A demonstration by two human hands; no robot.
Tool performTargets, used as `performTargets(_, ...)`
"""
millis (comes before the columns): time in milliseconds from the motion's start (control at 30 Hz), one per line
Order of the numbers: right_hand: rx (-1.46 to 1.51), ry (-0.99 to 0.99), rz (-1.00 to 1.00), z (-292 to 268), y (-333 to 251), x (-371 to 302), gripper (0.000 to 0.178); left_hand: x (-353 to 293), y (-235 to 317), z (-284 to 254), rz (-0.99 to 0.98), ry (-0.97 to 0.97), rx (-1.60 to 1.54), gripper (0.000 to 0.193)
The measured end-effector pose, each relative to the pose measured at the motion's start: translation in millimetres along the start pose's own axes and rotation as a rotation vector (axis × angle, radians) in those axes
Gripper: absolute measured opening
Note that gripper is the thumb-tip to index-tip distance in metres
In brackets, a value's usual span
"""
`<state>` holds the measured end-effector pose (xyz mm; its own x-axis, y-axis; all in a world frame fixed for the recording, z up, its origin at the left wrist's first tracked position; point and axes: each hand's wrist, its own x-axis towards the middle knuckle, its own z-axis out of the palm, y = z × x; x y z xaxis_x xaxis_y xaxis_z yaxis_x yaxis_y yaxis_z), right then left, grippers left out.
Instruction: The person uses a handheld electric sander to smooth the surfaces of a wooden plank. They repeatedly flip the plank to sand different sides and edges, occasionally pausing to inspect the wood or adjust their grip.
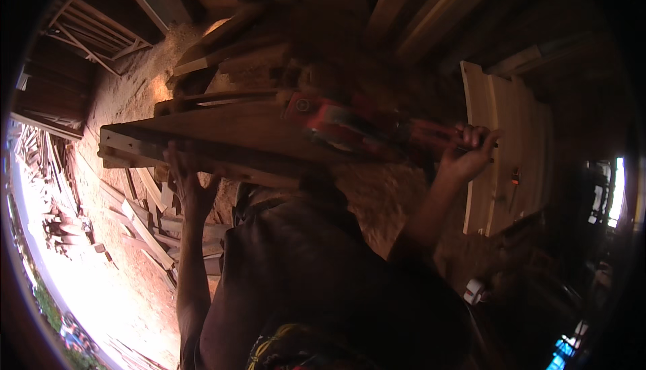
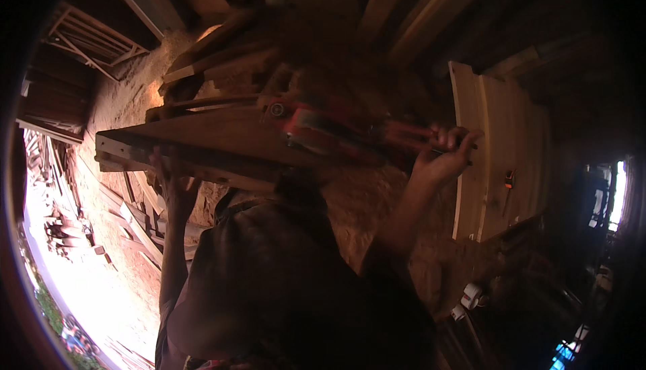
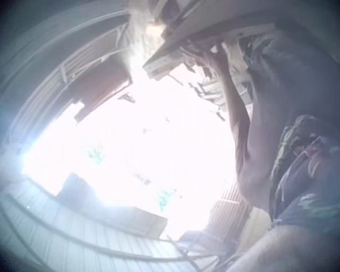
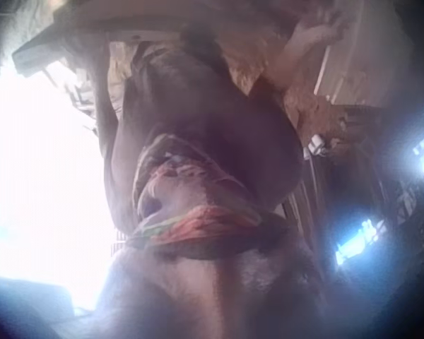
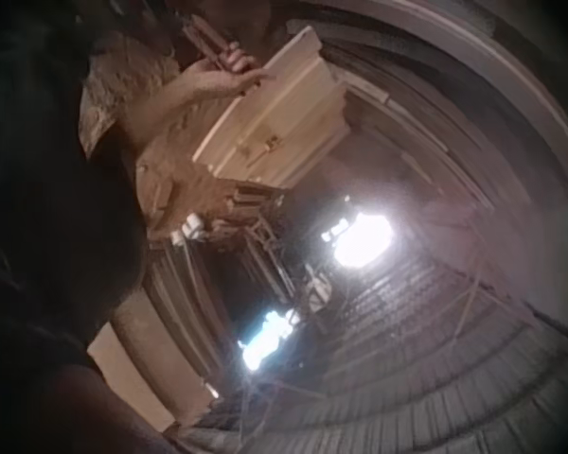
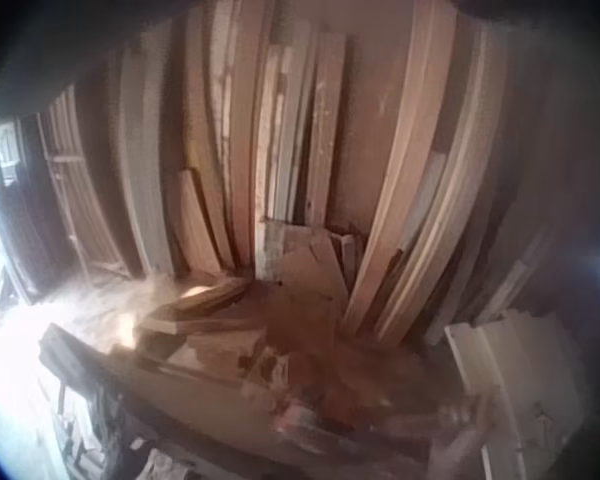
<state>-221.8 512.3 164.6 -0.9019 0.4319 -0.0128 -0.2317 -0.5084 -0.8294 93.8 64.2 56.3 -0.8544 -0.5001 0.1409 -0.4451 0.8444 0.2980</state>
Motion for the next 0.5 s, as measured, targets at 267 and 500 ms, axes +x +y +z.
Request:
performTargets(267, 0.181, 0.431, 0.035, -99, 39, 67, 0.057, 49, 3, 0, 0.378, -0.233, 0.125, 0.104)
performTargets(500, 0.188, 0.168, -0.136, -225, 65, 109, 0.052, 75, 28, 0, 0.388, -0.386, 0.058, 0.079)
